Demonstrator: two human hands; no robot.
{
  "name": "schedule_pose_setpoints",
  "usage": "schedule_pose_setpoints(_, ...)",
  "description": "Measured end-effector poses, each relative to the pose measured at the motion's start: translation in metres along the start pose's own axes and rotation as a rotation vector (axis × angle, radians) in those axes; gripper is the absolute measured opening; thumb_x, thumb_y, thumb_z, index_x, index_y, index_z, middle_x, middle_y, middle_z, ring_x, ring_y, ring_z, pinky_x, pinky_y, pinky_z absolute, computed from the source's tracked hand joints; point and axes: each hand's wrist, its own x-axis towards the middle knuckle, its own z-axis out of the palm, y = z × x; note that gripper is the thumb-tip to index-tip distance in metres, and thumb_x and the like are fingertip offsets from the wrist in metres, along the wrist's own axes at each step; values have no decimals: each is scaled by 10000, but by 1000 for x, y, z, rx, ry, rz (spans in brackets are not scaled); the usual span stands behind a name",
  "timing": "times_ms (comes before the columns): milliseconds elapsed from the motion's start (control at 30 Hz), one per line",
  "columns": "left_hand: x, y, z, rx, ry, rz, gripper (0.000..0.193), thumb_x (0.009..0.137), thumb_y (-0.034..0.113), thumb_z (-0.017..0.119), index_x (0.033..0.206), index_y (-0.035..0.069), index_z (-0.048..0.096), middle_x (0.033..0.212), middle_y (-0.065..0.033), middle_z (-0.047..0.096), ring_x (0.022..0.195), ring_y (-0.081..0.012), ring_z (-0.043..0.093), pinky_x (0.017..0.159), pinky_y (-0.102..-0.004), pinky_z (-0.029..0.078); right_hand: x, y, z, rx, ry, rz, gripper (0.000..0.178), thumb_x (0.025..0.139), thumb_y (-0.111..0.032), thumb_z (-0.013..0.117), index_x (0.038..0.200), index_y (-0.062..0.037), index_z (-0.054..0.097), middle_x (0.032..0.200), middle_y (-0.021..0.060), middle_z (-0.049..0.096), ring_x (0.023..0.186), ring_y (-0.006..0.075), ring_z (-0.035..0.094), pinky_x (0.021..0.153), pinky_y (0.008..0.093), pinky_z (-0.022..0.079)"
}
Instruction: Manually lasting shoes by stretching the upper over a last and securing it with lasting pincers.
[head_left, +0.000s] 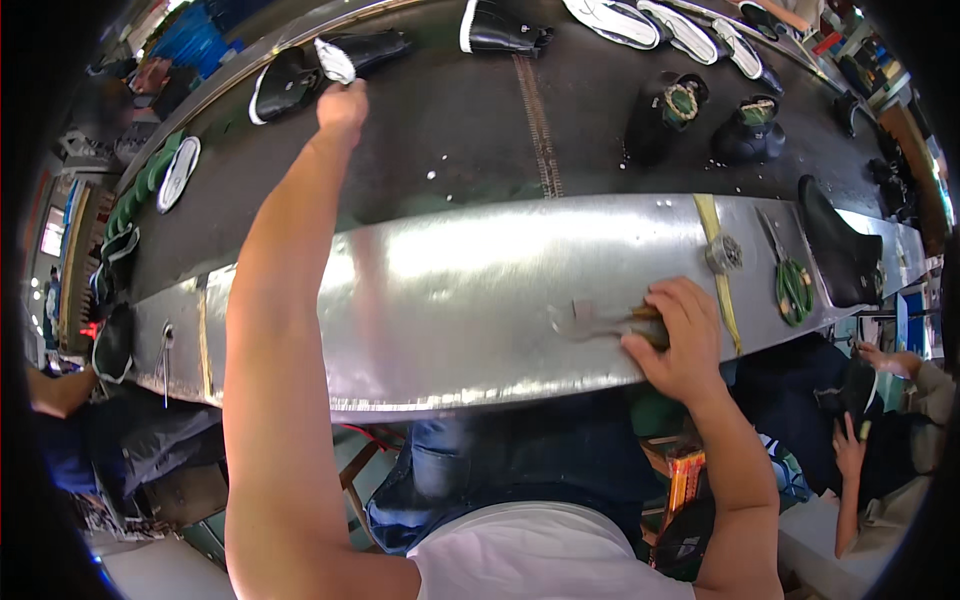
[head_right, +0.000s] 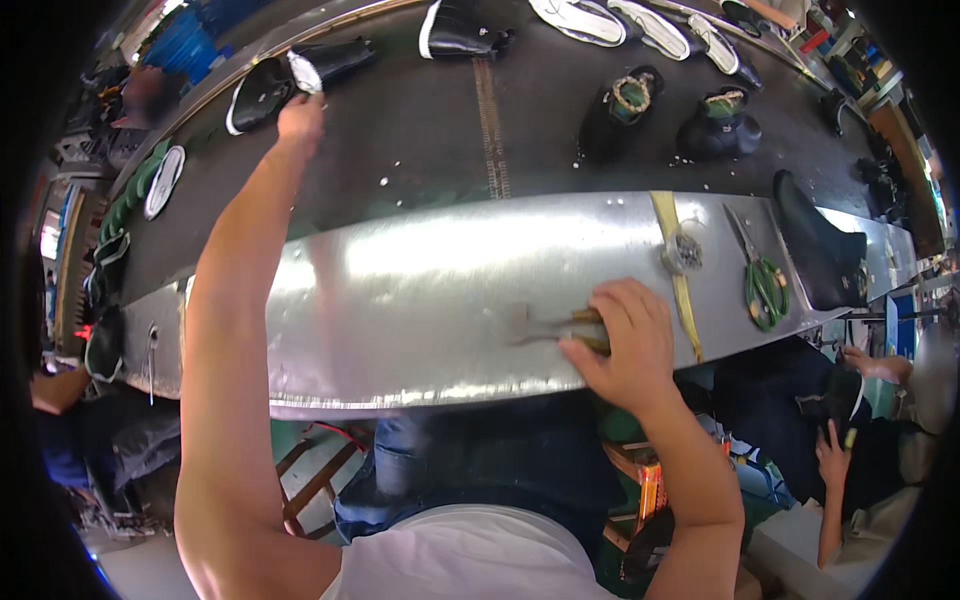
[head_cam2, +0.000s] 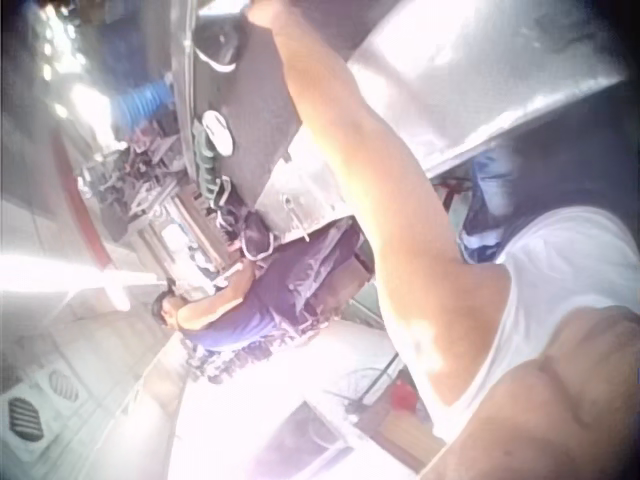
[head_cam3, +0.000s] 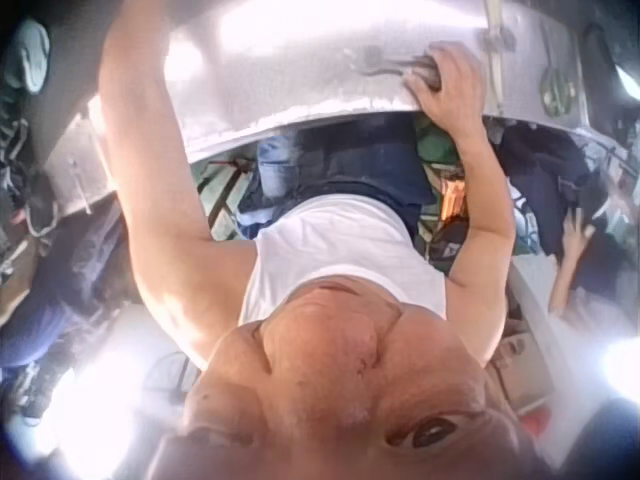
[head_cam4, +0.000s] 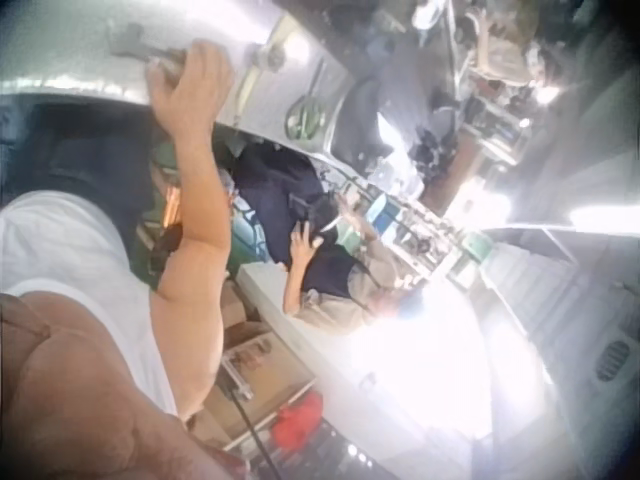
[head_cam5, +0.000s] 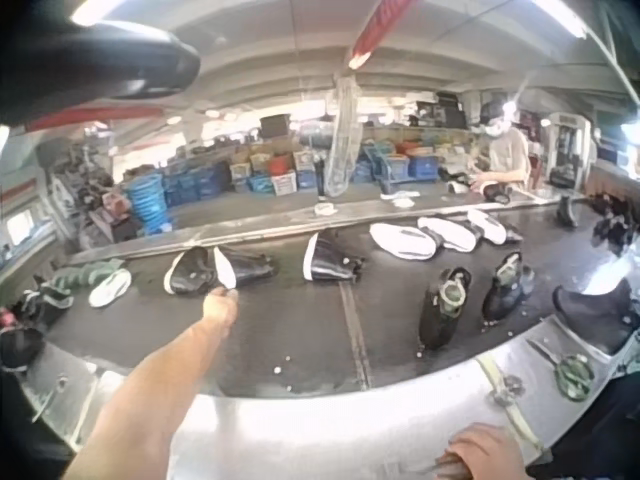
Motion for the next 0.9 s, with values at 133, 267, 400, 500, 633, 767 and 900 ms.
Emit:
schedule_pose_setpoints(133,68,12,33,128,175,-118,626,888,432,690,1286,-43,600,1262,-183,647,1167,-282,626,953,-361,493,2,2,-7,-28,-71,30,534,769,-445,777,1041,-12,626,1128,147,615,1096,373,571,907,467,430)
schedule_pose_setpoints(267,111,3,51,-73,223,-311,719,862,485,715,1323,-47,569,1351,-173,590,1195,-298,605,926,-421,517,2,0,-8,-28,-137,63,557,771,-498,762,1037,-24,638,1126,126,614,1087,355,580,878,463,432)
schedule_pose_setpoints(400,147,-14,26,-220,115,-230,638,910,411,672,1376,-1,529,1372,-169,571,1234,-328,575,957,-525,498,9,-4,-7,30,-143,39,551,767,-504,767,1012,-31,626,1136,116,609,1089,343,578,881,454,426)
schedule_pose_setpoints(500,75,30,32,-567,-71,-251,512,995,229,530,1445,29,390,1495,-171,375,1309,-420,443,990,-700,420,10,-3,-9,-7,-156,54,546,792,-495,759,1009,-20,599,1137,132,604,1074,350,577,887,457,424)
schedule_pose_setpoints(633,7,41,-45,-714,-278,-248,364,995,196,520,1320,35,487,1398,-183,465,1235,-373,524,949,-643,484,-1,-4,-4,85,-1,13,555,850,-475,724,1063,8,551,1128,181,591,1016,359,576,896,468,431)
schedule_pose_setpoints(767,-132,57,-138,-755,-549,-89,131,990,190,537,1032,67,558,1052,-73,652,956,-217,652,806,-464,555,-23,-11,-8,301,91,37,552,923,-479,650,1141,14,527,1141,218,568,951,339,588,807,414,498)
schedule_pose_setpoints(900,-241,47,-210,-773,-697,183,167,985,134,570,837,65,606,1025,-57,672,882,-121,602,783,-291,506,-73,-44,-28,1377,-169,657,648,991,-626,423,1220,-31,534,1007,154,628,800,250,599,693,352,497)
